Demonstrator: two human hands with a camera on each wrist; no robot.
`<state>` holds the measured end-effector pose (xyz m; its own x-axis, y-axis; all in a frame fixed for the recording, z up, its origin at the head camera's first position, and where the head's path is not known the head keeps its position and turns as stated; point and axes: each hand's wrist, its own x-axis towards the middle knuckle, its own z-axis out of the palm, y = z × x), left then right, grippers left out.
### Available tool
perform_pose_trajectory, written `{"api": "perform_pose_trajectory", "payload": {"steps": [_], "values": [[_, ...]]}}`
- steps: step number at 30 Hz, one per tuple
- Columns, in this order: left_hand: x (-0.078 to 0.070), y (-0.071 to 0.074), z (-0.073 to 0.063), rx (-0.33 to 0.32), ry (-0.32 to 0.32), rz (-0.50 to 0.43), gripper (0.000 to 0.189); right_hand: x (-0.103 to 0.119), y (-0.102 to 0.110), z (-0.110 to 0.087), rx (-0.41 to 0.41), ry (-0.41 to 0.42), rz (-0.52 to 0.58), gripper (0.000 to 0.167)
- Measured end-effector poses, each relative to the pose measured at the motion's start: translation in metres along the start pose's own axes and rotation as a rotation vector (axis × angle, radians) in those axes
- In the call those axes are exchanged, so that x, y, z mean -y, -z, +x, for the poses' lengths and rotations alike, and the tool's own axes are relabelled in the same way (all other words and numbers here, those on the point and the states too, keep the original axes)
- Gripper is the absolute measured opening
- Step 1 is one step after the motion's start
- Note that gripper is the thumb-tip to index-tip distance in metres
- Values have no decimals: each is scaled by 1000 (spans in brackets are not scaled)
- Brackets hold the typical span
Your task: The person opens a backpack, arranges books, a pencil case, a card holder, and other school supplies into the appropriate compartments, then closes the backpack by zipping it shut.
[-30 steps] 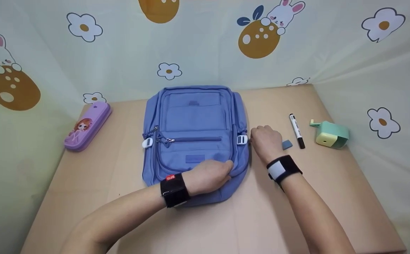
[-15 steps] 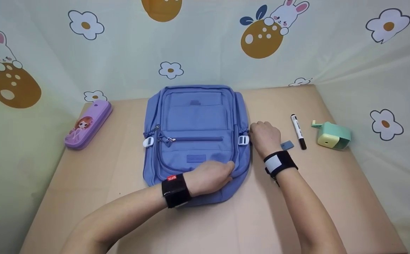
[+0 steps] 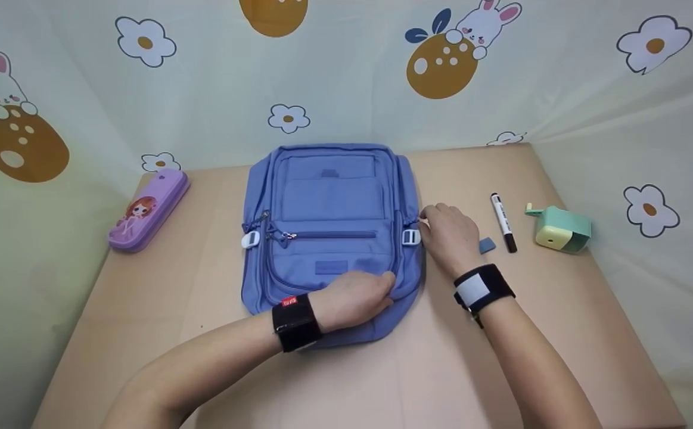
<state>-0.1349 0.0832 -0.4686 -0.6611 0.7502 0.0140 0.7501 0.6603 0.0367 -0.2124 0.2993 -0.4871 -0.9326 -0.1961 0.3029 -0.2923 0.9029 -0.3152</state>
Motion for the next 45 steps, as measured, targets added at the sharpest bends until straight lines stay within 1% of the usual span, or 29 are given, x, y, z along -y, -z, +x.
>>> {"api": "perform_pose_trajectory", "payload": {"steps": [3, 7, 9, 13, 15, 16, 17, 19, 20, 21, 23, 25, 29, 31, 32, 33, 35, 37, 40, 42, 45], "values": [[-1, -1, 0, -10, -4, 20, 14, 10, 6, -10, 11, 58, 11, 17], [2, -1, -3, 3, -24, -2, 15, 23, 11, -27, 82, 136, 19, 15], [4, 1, -6, 40, -23, -43, 19, 28, 12, -36, 120, 182, 19, 15], [11, 4, -13, 150, -18, -153, 23, 35, 10, -53, 201, 272, 17, 20], [15, 5, -17, 185, -36, -194, 21, 38, 7, -60, 232, 305, 12, 22], [17, 6, -20, 191, -55, -203, 20, 39, 6, -63, 241, 317, 10, 23], [20, 7, -24, 189, -75, -213, 20, 39, 4, -65, 246, 325, 9, 24], [28, 9, -32, 159, -108, -224, 19, 40, 1, -68, 248, 328, 12, 24], [34, 11, -37, 136, -115, -229, 19, 39, 1, -69, 246, 326, 15, 25], [39, 13, -42, 108, -106, -238, 19, 39, 0, -70, 246, 324, 19, 25], [55, 16, -53, 45, -63, -269, 21, 39, -1, -71, 248, 319, 26, 26], [74, 19, -64, -25, 13, -288, 24, 39, -1, -70, 254, 319, 29, 26], [123, 22, -80, -187, 183, -276, 23, 40, 2, -66, 272, 318, 25, 24], [147, 22, -86, -250, 278, -273, 21, 41, 4, -64, 288, 318, 17, 21], [158, 20, -88, -274, 326, -283, 21, 42, 6, -62, 297, 322, 12, 20], [168, 19, -89, -286, 375, -297, 22, 42, 7, -61, 309, 326, 7, 18], [184, 14, -91, -298, 450, -324, 25, 45, 10, -57, 331, 342, -1, 14], [196, 8, -93, -298, 502, -348, 29, 48, 14, -53, 355, 363, -14, 10], [207, -1, -95, -302, 551, -352, 32, 55, 20, -44, 382, 383, -29, 14], [211, -5, -94, -318, 585, -354, 32, 62, 23, -36, 380, 391, -44, 15], [214, -8, -92, -345, 621, -342, 27, 75, 25, -22, 341, 404, -53, 12]]}}
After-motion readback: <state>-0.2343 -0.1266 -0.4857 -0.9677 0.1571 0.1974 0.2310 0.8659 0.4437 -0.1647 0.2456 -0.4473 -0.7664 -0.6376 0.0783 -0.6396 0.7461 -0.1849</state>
